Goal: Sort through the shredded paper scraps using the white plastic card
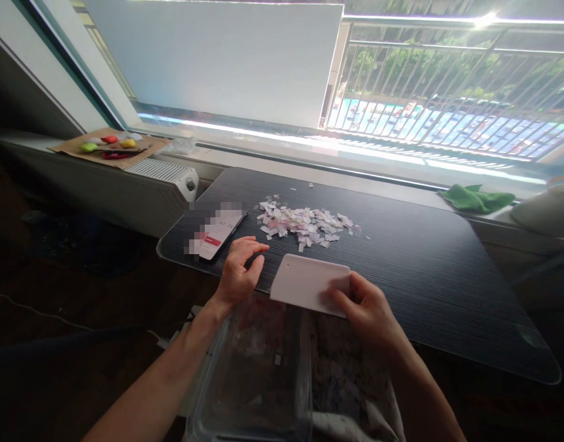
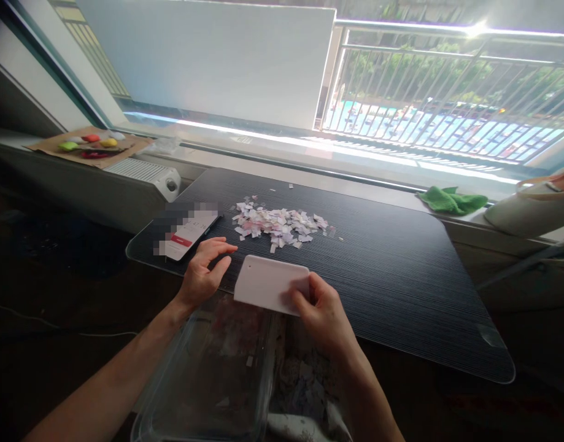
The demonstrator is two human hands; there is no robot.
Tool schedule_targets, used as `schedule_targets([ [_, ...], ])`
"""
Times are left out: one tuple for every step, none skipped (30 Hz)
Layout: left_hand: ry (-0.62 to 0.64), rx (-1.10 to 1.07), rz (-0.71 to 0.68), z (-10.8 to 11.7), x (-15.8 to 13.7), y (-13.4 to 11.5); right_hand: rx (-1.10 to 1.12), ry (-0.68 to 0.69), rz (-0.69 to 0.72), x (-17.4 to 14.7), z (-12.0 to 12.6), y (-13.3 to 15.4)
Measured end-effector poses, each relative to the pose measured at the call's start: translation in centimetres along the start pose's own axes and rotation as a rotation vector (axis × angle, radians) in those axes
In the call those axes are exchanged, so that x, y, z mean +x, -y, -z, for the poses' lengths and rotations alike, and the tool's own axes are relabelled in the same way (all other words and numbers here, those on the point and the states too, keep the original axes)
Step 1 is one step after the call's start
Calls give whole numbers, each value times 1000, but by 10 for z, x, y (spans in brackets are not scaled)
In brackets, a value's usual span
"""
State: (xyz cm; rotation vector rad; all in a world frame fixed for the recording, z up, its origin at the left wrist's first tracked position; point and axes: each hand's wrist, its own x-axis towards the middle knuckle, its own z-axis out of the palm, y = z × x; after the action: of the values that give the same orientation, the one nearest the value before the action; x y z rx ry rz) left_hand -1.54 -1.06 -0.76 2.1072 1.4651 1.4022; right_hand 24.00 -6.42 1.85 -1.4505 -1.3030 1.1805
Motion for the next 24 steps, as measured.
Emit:
schedule_targets([
  [-2,3,-1,0,0,0,-2,-113,21,2,6,-2],
  [-5,6,-1,0,0,0,-11,-235,40,4,12,-3],
  [-4,7,-1,0,0,0,-28,-344,55,8,17,-4],
  [-3,8,-5,1,0,0,-47,-419,67,13,21,-4],
  [-1,9,-11,1,0,0,-63,-449,78,17,23,-5],
  [1,10,-17,1,0,0,-74,-447,90,22,23,-4],
  [2,11,-24,1,0,1,-83,-427,103,26,21,-4],
  [1,13,-32,1,0,1,-92,-401,117,29,18,-3],
  [-2,15,-39,1,0,1,-104,-379,128,31,14,-2],
  [-7,17,-46,1,0,2,-122,-358,135,32,11,-2],
  [-11,19,-54,1,0,2,-139,-333,137,32,8,-1],
  [-13,22,-61,1,0,2,-148,-307,136,31,6,-1],
  [-13,24,-65,1,0,2,-149,-283,134,29,6,0],
  [-11,26,-68,1,0,2,-144,-272,133,28,7,0],
  [-9,27,-68,1,0,2,-136,-279,134,27,9,1],
  [-7,27,-67,1,-1,2,-130,-305,134,27,12,1],
  [-5,26,-65,1,-1,2,-133,-348,136,27,15,2],
  [-3,26,-60,1,-1,1,-139,-392,141,29,18,3],
  [-3,26,-57,1,0,1,-146,-424,146,31,19,3],
  [-3,26,-54,1,0,1,-152,-440,152,34,20,4],
  [-4,25,-54,1,0,1,-160,-439,160,37,19,5],
  [-5,24,-57,1,0,1,-173,-430,172,40,17,5],
  [-5,23,-59,2,0,0,-191,-417,184,43,15,5],
  [-4,23,-60,2,0,0,-206,-395,193,45,13,5],
])
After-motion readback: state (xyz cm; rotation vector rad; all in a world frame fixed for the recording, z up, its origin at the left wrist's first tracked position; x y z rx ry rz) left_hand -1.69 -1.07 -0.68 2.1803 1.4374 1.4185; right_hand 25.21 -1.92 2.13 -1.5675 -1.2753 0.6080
